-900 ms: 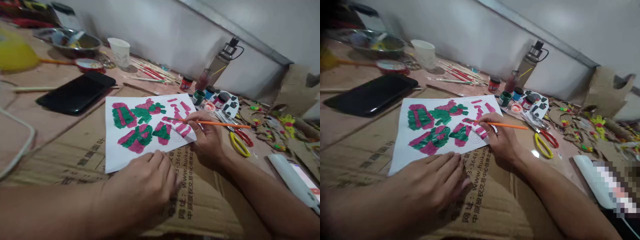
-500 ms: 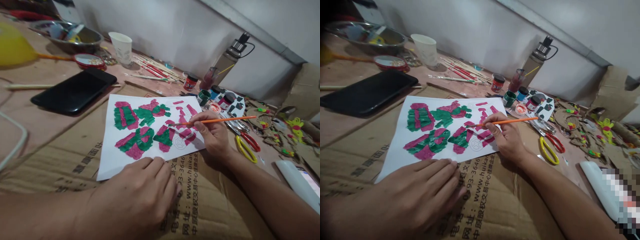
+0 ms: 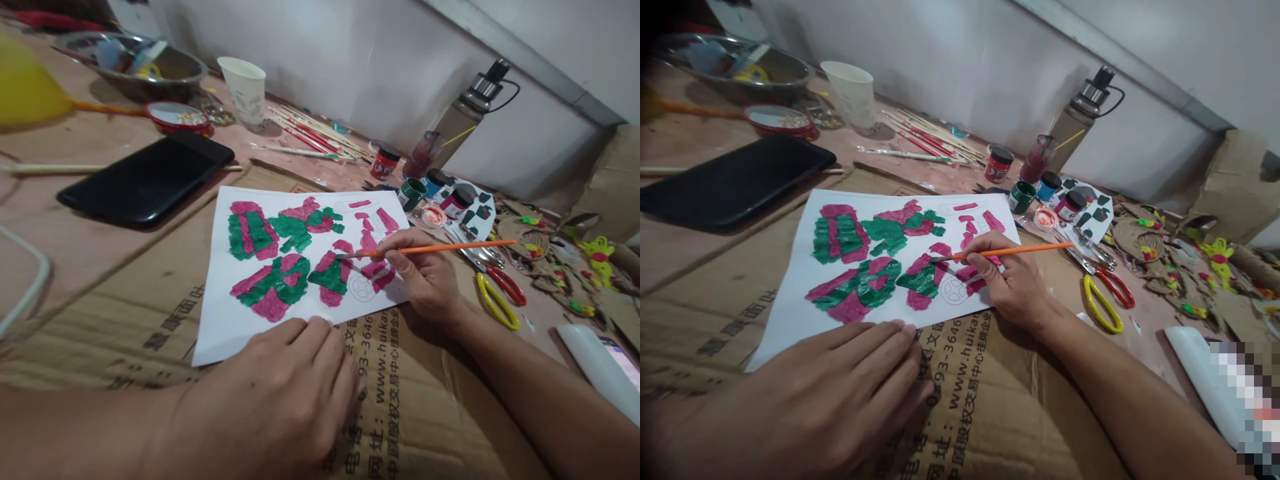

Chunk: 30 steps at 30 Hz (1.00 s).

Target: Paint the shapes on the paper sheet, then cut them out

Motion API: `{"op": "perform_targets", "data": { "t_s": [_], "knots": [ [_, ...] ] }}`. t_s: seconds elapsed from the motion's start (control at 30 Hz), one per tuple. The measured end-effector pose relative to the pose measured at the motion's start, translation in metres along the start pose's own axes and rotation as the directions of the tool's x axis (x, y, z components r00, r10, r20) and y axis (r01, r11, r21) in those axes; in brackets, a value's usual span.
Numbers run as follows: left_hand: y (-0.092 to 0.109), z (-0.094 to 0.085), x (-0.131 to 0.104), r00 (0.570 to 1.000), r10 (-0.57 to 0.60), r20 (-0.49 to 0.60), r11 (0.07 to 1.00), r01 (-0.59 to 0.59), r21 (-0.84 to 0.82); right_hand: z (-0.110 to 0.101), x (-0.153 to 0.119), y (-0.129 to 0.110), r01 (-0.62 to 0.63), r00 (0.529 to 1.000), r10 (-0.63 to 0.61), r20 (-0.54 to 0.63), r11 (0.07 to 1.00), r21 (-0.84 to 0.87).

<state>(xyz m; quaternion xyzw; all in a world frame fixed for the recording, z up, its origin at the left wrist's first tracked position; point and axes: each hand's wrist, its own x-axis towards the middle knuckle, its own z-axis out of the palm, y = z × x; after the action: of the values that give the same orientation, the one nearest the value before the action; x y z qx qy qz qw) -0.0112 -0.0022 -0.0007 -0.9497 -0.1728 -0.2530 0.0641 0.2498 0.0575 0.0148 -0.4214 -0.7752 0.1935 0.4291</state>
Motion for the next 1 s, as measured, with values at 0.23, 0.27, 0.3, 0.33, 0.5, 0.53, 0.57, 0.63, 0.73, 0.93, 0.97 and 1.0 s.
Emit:
{"op": "perform_targets", "data": {
  "t_s": [0.23,0.27,0.3,0.33,0.5,0.53,0.57,0.63,0.73,0.93,0.97,1.0],
  "knots": [
    [0.0027,-0.0004,-0.0027,1.0,-0.019,0.023,1.0,0.019,-0.015,-0.0013,0.0019,-0.0032,-0.009,1.0,0.009,-0.004,1.0,-0.021],
    [0.0028,-0.0002,-0.0028,1.0,-0.018,0.022,1.0,0.018,-0.011,-0.0013,0.0022,-0.0037,-0.004,1.0,0.004,-0.007,1.0,-0.022],
    [0.0028,0.0,-0.0029,1.0,-0.017,0.02,1.0,0.017,-0.007,-0.0013,0.0025,-0.0041,-0.003,1.0,0.003,-0.008,1.0,-0.025],
    [0.0029,0.0,-0.003,1.0,-0.017,0.025,1.0,0.017,-0.003,-0.0013,0.0026,-0.0044,-0.004,1.0,0.004,-0.008,1.0,-0.027],
    [0.0035,0.0005,-0.005,0.998,-0.023,0.063,1.0,0.023,0.0,-0.002,0.0023,-0.0038,-0.022,1.0,0.023,0.013,0.999,-0.044],
    [0.0036,0.0008,-0.0056,0.998,-0.022,0.066,1.0,0.022,-0.003,-0.0022,0.0021,-0.0035,-0.019,1.0,0.02,0.01,0.999,-0.046],
    [0.0036,0.0013,-0.0062,0.998,-0.021,0.066,1.0,0.022,-0.004,-0.0022,0.002,-0.0032,-0.016,1.0,0.016,0.005,0.999,-0.046],
    [0.0035,0.0023,-0.007,0.998,-0.023,0.063,1.0,0.023,-0.003,-0.002,0.0017,-0.0027,-0.007,1.0,0.007,-0.006,0.999,-0.039],
    [0.0033,0.0029,-0.0066,0.999,-0.01,0.04,1.0,0.01,-0.007,-0.001,0.0015,-0.0019,0.004,1.0,-0.005,-0.016,1.0,-0.03],
    [0.0035,0.0013,-0.0052,0.999,-0.014,0.042,1.0,0.014,0.009,-0.0019,0.0013,-0.001,-0.046,0.999,0.046,0.004,0.998,-0.038],
    [0.0034,0.0016,-0.0056,0.999,-0.014,0.042,1.0,0.014,0.01,-0.0021,0.0013,-0.0012,-0.047,0.999,0.047,-0.001,0.998,-0.036],
    [0.0031,0.0021,-0.0063,0.999,-0.011,0.047,1.0,0.01,0.008,-0.0022,0.0013,-0.0013,-0.043,0.999,0.043,-0.01,0.999,-0.033]
  ]
}}
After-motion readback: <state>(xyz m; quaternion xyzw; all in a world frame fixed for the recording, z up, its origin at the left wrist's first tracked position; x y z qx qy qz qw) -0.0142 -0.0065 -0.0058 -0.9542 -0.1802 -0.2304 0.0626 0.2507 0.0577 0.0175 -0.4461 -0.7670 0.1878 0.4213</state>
